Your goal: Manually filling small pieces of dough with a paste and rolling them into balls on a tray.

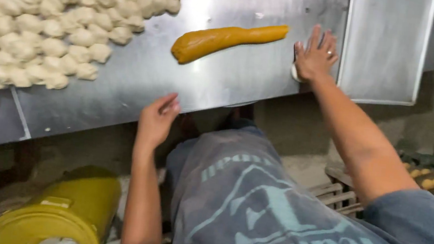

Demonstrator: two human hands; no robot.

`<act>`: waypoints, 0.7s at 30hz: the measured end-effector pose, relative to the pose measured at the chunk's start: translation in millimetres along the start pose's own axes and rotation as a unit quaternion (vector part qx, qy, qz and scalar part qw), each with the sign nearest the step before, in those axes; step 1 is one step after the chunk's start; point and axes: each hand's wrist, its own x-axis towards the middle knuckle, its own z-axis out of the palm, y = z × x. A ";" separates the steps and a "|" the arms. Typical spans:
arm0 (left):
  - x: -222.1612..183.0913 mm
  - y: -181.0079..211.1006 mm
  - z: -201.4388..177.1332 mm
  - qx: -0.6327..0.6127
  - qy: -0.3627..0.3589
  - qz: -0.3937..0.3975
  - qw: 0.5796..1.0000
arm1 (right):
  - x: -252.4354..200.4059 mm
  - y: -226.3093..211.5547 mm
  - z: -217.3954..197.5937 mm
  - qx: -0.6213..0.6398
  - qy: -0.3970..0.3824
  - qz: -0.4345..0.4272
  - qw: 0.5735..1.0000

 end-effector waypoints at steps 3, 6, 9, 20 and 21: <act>35.4 44.0 -1.8 0.087 0.033 0.056 0.994 | 11.5 94.9 64.1 0.160 0.026 -0.041 0.986; 83.0 60.6 1.6 0.113 0.079 0.113 0.984 | -61.5 57.7 21.0 0.137 0.036 -0.034 0.989; 134.8 80.7 9.5 0.175 0.130 0.136 0.966 | -99.1 70.0 34.6 0.243 0.050 -0.011 0.969; 264.7 63.0 43.3 0.375 0.230 0.300 0.846 | -113.7 129.0 -90.0 0.863 -0.059 0.123 0.487; 265.1 75.3 48.6 0.320 0.262 0.278 0.867 | -106.9 152.6 -96.4 0.900 -0.039 0.111 0.420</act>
